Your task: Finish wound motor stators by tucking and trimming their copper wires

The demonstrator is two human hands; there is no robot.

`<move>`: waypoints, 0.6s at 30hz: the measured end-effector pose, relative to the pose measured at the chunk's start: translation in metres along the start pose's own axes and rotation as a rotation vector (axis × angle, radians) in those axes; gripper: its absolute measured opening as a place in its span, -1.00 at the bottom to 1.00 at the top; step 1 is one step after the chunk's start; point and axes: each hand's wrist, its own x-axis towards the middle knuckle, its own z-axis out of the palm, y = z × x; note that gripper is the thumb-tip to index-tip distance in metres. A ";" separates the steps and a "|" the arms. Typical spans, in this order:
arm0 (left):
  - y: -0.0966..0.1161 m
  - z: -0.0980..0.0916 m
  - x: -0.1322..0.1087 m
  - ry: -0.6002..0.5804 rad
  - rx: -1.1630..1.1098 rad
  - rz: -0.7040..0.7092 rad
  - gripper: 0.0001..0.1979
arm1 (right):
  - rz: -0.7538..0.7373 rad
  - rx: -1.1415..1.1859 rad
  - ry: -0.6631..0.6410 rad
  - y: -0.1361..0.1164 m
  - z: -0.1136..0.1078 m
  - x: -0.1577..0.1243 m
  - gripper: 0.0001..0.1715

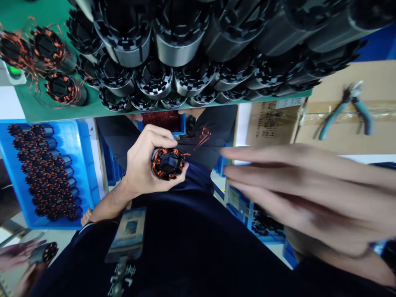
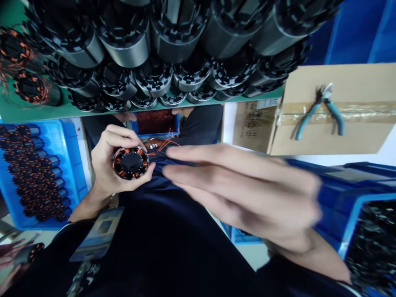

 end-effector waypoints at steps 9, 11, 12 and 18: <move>0.013 -0.001 0.006 -0.161 -0.081 -0.013 -0.48 | -0.098 0.263 -0.133 0.054 0.054 0.033 -0.94; 0.004 -0.002 -0.003 -0.141 0.029 -0.028 -0.53 | -0.046 0.196 -0.163 0.073 0.054 0.033 -0.85; 0.000 -0.003 -0.007 -0.138 0.093 -0.037 -0.55 | -0.001 0.161 -0.168 0.077 0.051 0.032 -0.82; 0.003 -0.007 -0.013 -0.239 0.319 -0.021 -0.56 | 0.080 0.055 -0.080 0.031 0.039 0.030 -0.32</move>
